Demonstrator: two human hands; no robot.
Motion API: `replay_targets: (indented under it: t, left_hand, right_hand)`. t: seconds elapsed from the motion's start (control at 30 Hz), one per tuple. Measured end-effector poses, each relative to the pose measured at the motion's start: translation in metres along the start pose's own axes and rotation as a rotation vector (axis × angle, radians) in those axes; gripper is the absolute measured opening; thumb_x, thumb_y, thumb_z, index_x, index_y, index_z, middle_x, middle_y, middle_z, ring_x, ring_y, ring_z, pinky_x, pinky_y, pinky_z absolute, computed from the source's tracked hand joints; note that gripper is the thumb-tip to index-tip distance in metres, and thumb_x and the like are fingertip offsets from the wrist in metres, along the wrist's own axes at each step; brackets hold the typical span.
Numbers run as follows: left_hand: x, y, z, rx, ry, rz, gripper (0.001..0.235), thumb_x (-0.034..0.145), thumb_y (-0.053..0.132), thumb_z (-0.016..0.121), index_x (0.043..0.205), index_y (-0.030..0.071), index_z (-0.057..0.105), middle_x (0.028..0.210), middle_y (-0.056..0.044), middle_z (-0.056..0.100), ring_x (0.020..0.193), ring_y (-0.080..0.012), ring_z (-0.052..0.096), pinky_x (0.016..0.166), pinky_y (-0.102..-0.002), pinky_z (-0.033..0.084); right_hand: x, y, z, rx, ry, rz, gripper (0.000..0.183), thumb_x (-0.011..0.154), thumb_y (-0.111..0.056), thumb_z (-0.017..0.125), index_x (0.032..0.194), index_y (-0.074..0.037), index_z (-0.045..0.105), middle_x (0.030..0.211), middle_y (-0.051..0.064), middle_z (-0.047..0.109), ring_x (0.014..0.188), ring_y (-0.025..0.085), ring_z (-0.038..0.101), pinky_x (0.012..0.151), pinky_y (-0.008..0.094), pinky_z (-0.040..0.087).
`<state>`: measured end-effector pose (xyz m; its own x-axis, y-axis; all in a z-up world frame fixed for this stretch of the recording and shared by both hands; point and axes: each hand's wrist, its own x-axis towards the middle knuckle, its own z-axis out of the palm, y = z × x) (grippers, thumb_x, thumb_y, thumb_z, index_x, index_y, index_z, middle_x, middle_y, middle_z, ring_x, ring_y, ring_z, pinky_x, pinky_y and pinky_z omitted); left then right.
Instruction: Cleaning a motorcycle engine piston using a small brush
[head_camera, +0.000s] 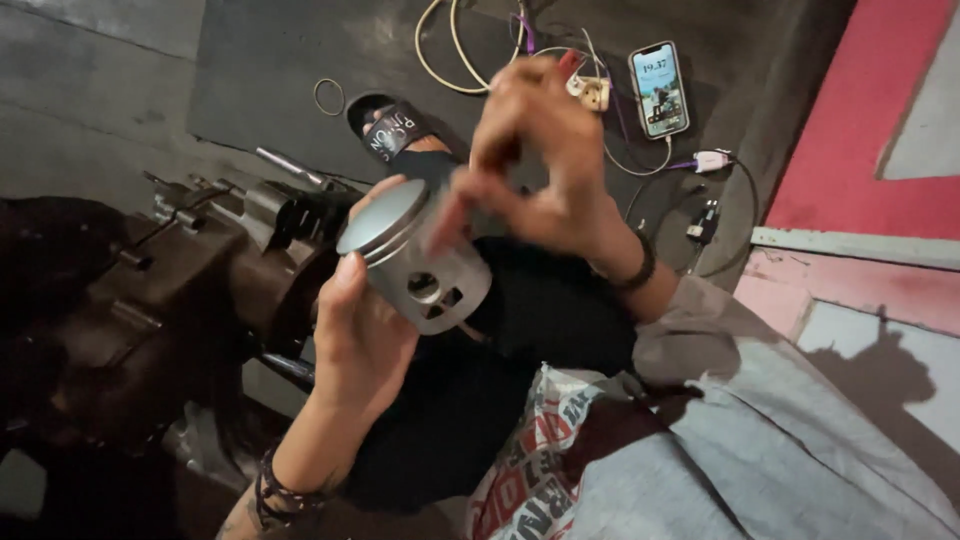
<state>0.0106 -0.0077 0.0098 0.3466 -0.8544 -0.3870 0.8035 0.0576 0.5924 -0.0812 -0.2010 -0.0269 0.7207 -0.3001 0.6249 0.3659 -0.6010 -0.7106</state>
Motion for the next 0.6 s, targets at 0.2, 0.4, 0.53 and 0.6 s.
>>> replay_targets:
  t: [0.2,0.4,0.53,0.6]
  left_hand:
    - [0.017,0.002,-0.022,-0.22,0.158,-0.078,0.057,0.103,0.043,0.049,0.145,0.004,0.049,0.134,-0.017,0.061,0.118,-0.0238,0.062,0.098,-0.035,0.052]
    - [0.028,0.0,-0.013,-0.098,0.165,-0.087,0.06,0.097,0.046,0.052,0.144,0.008,0.047,0.138,-0.018,0.057,0.126,-0.0297,0.058,0.105,-0.045,0.046]
    - [0.033,-0.006,-0.001,0.006,0.064,-0.062,0.073,0.09,0.047,0.066,0.146,0.009,0.036,0.133,-0.022,0.059,0.125,-0.0313,0.059,0.107,-0.046,0.047]
    - [0.034,-0.005,0.003,0.064,0.022,-0.036,0.08,0.088,0.049,0.072,0.145,0.007,0.035,0.133,-0.024,0.06,0.124,-0.0319,0.06,0.107,-0.045,0.048]
  right_hand:
    - [0.004,0.016,0.021,0.153,0.026,0.005,0.026,0.085,-0.018,0.077,0.074,-0.01,0.056,0.07,0.001,0.057,0.064,0.02,0.05,0.108,0.048,0.034]
    - [0.007,0.03,-0.002,-0.017,-0.027,0.068,0.02,0.088,-0.01,0.07,0.076,-0.007,0.055,0.067,0.002,0.051,0.063,0.022,0.042,0.103,0.049,0.04]
    - [-0.002,0.024,-0.015,0.064,-0.099,-0.044,0.021,0.081,-0.02,0.076,0.073,-0.014,0.058,0.066,-0.002,0.06,0.059,0.019,0.052,0.097,0.048,0.04]
    - [-0.007,0.038,-0.018,0.054,0.0,-0.054,0.019,0.08,-0.021,0.076,0.074,-0.015,0.06,0.064,-0.002,0.062,0.056,0.017,0.053,0.097,0.047,0.039]
